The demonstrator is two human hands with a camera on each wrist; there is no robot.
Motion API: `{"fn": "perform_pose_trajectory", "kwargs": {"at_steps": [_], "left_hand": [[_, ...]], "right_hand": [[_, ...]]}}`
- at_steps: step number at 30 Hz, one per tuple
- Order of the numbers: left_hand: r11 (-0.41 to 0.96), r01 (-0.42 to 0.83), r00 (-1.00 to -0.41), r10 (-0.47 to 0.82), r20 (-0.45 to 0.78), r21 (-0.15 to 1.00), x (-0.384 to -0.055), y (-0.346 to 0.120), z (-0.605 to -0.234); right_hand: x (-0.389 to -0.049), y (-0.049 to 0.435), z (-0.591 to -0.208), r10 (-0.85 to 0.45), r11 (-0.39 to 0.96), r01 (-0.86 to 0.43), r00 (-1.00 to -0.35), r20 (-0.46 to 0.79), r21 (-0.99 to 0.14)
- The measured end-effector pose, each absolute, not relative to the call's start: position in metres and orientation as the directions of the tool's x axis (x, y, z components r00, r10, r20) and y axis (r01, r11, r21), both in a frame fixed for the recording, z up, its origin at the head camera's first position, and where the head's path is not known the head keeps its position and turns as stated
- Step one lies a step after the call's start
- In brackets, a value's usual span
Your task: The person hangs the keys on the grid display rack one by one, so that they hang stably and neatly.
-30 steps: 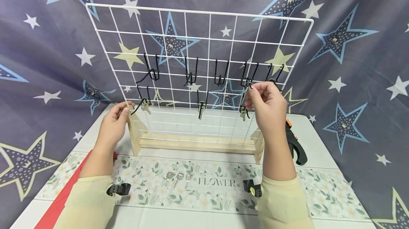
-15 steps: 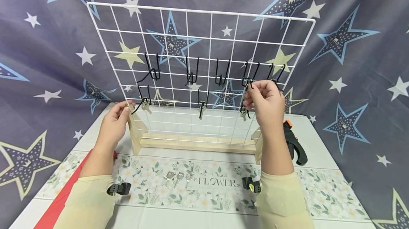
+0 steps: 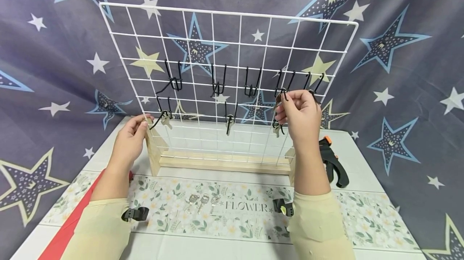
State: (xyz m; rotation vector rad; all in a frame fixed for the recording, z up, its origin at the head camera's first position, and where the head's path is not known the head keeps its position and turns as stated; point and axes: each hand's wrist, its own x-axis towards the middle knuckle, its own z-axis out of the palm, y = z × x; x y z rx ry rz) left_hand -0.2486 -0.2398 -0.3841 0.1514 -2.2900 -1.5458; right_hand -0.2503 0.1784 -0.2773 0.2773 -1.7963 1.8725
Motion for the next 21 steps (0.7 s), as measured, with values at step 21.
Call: {"fn": "perform_pose_trajectory", "kwargs": {"at_steps": [21], "left_hand": [[0.411,0.109,-0.921,-0.301,0.247,0.905,-0.247,-0.240,-0.383]], "right_hand": [[-0.207,0.179,-0.292,0.232,0.348,-0.558,-0.727,0.646,-0.753]]}}
